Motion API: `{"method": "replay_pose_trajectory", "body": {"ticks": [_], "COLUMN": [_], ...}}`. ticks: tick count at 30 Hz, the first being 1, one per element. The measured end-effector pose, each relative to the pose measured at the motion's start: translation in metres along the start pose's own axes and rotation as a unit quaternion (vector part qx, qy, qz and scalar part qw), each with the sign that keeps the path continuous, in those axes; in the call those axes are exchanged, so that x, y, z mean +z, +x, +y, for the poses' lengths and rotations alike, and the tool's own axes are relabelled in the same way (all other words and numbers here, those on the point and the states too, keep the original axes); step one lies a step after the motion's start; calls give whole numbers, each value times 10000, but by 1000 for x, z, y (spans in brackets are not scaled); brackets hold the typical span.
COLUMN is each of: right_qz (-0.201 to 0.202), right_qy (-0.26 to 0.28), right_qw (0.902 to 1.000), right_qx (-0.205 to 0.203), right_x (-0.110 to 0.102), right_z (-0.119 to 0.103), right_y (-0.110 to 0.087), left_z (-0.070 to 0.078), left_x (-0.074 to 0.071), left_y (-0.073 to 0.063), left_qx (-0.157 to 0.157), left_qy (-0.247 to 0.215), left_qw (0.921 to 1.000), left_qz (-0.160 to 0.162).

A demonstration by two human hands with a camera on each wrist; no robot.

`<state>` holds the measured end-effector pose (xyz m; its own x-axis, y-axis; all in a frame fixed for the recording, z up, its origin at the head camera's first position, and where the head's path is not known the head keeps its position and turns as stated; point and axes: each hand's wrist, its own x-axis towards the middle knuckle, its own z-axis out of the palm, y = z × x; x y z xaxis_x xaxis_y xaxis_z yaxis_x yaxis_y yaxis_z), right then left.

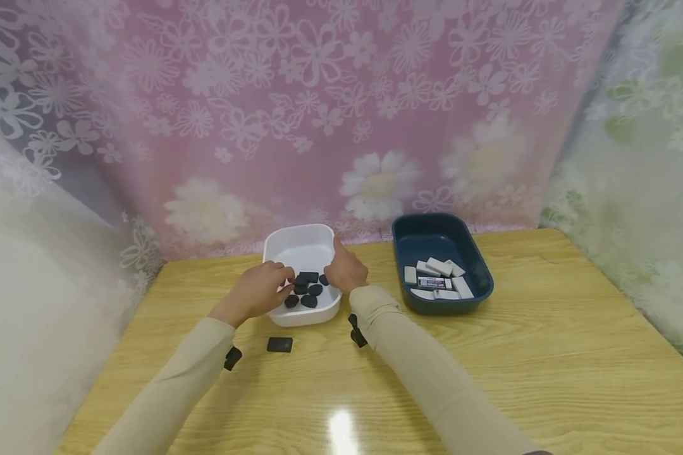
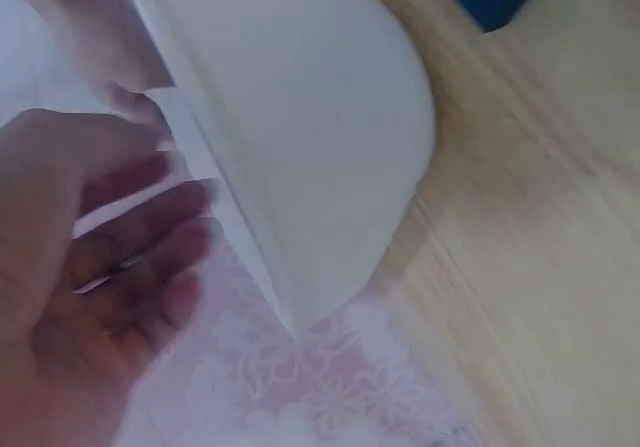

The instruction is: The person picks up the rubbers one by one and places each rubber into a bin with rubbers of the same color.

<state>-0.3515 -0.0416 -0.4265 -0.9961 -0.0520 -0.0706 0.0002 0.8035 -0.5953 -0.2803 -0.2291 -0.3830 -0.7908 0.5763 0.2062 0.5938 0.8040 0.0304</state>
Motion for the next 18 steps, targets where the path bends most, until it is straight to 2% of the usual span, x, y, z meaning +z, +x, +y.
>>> {"method": "replay_pose_trajectory", "body": {"ticks": [2,4,6,8,10,12,15,18], "right_qz": [6,9,22,18,9,13,5,28], "right_qy": [32,14,1,-26,-13,-6,-11,-19], "right_qw": [10000,10000,10000,10000,10000,10000,10000,10000], "right_qx": [0,-12,-29,-53,-69,-72,-69,-80], "right_x": [1,1,1,1,1,2,1,1], "right_z": [0,0,0,0,0,0,0,0], "right_y": [0,-1,-2,-2,-3,-2,-1,0], "left_z": [3,7,10,13,18,21,25,26], "left_x": [-2,-1,1,5,10,14,21,28], "left_y": [-14,-29,-43,-58,-72,-83,-95,-101], "left_qx": [230,379,510,512,413,268,28,13], "left_qy": [109,159,175,65,-89,-304,-501,-405], "left_qw": [9983,9948,9908,9882,9877,9887,9920,9948], "left_qz": [534,937,1243,1445,1508,1443,1161,933]}}
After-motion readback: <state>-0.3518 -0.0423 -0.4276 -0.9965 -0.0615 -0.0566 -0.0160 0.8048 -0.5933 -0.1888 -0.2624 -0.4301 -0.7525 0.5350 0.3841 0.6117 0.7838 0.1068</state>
